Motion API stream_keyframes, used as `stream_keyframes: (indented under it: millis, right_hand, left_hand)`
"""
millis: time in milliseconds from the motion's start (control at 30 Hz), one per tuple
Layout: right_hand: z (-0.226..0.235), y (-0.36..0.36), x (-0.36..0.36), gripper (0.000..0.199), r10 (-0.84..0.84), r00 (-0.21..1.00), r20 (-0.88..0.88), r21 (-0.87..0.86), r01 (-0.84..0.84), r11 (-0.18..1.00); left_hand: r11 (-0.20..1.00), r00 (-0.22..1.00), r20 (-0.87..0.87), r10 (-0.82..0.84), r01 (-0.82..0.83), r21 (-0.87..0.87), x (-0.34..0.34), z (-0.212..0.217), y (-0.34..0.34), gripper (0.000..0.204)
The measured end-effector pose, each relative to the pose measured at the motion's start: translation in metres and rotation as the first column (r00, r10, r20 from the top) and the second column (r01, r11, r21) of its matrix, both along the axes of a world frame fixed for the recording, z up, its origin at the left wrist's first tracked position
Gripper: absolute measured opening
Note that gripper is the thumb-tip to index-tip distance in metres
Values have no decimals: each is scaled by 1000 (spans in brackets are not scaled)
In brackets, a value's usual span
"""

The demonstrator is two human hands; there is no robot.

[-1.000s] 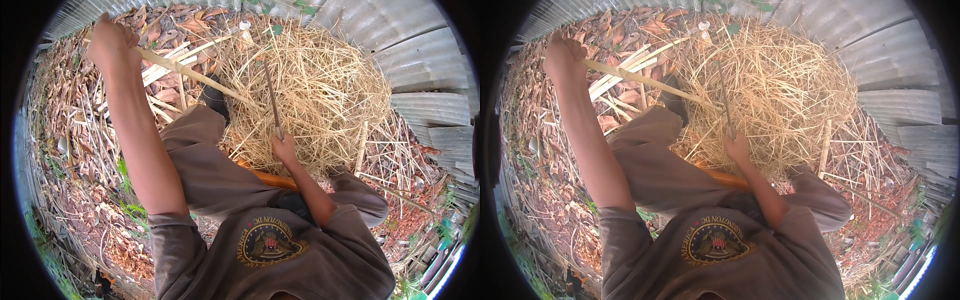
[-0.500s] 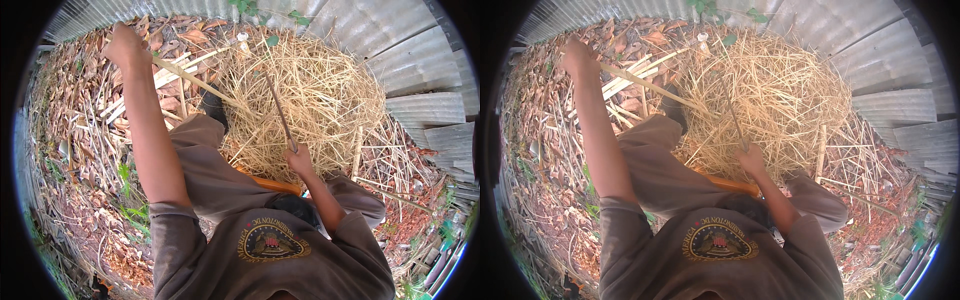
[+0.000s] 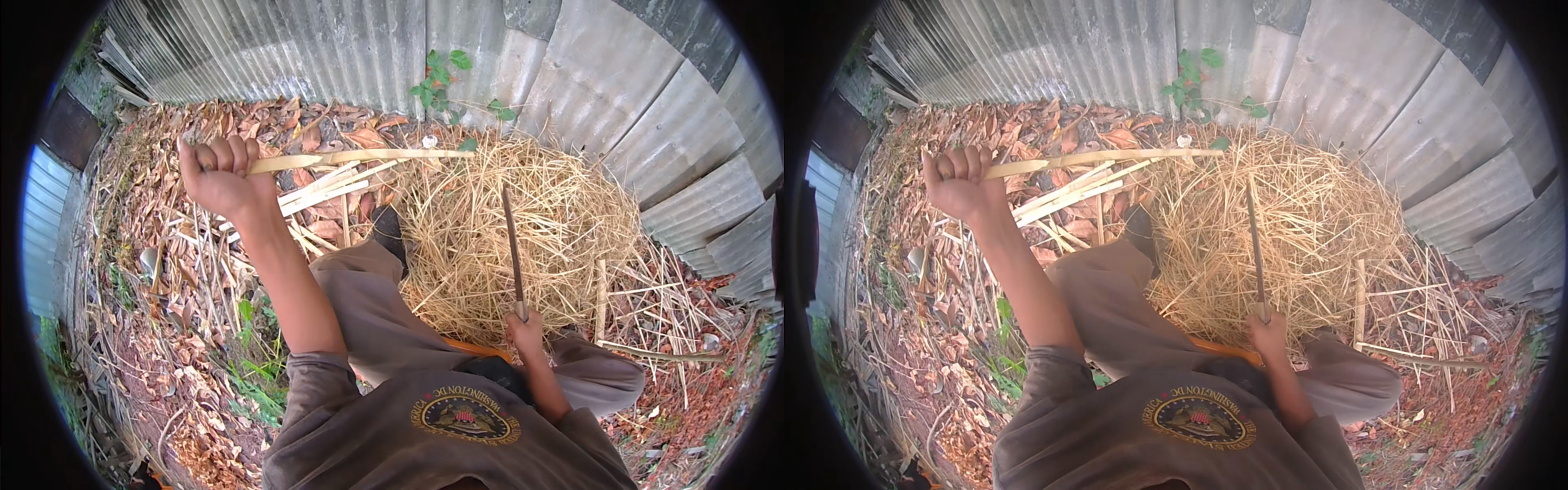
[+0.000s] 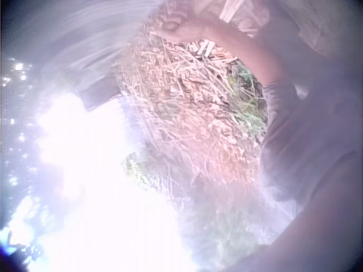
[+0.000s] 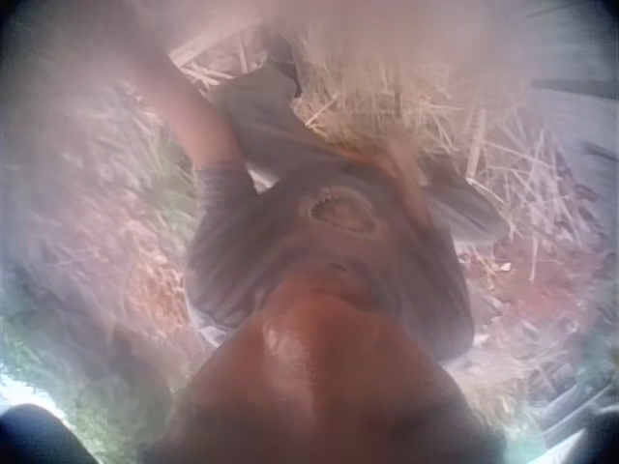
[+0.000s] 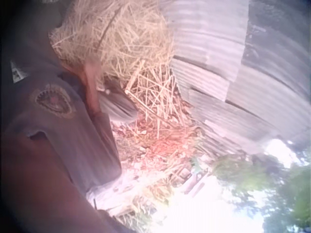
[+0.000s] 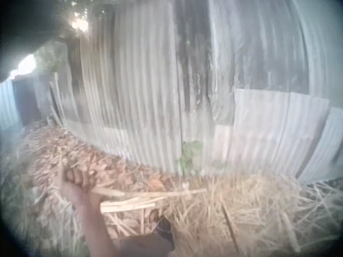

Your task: The person sits on the ground and uses a blue utility knife to split a long bamboo stick into thin strips. Afterward, the person uses a machete to further split and shape the bamboo pieces.

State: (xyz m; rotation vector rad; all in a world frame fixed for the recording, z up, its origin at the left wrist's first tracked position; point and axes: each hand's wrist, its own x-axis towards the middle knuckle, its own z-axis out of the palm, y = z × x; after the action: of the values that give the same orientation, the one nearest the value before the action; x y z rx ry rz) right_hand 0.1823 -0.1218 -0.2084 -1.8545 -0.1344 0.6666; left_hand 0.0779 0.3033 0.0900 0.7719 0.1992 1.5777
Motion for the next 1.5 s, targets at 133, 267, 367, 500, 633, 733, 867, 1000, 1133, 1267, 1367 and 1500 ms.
stream_keyframes:
  millis: [133,267,367,500,633,733,867,1000,1133,1267,1367,1500]
  right_hand:
    - [93,31,-6,17,-143,983,-113,411,177,894]
    - [126,73,18,31,-318,947,40,617,227,753]
    - [147,95,31,22,-392,920,-15,628,313,712]
    - [155,92,43,23,-421,895,-149,675,403,618]
    - [169,76,63,25,-372,912,-172,754,365,546]
    - [189,61,89,22,-322,944,-77,799,252,546]
    - [210,45,110,21,-225,966,125,750,57,659]
    - [204,49,99,24,-94,959,266,630,-99,770]
    - [184,63,78,29,66,916,396,446,-255,858]
    - [172,56,72,30,151,850,505,316,-345,884]
    - [167,48,73,24,143,913,381,379,-295,877]
    - [166,37,71,25,-70,905,420,497,-164,852]
  left_hand:
    - [990,951,281,-130,110,86,11,-24,-71,57]
    - [972,902,393,-178,224,-74,37,-66,-156,59]
    - [946,845,459,-274,322,-27,22,-85,-198,58]
    - [940,861,381,-337,327,92,10,-105,-244,54]
    - [956,991,-32,-133,137,261,-2,-135,-263,51]
    - [936,971,-241,11,75,344,-30,-192,-239,79]
    - [897,874,-485,10,207,390,-46,-178,-203,65]
    - [738,648,-746,-154,578,349,22,-95,-198,49]
    - [284,208,-822,-530,957,59,104,-44,-192,54]
    - [27,-54,-762,-645,995,-94,130,-70,-194,53]
    - [17,-73,-686,-724,992,-124,135,-98,-199,41]
    - [246,127,-628,-768,963,-107,144,-124,-209,29]
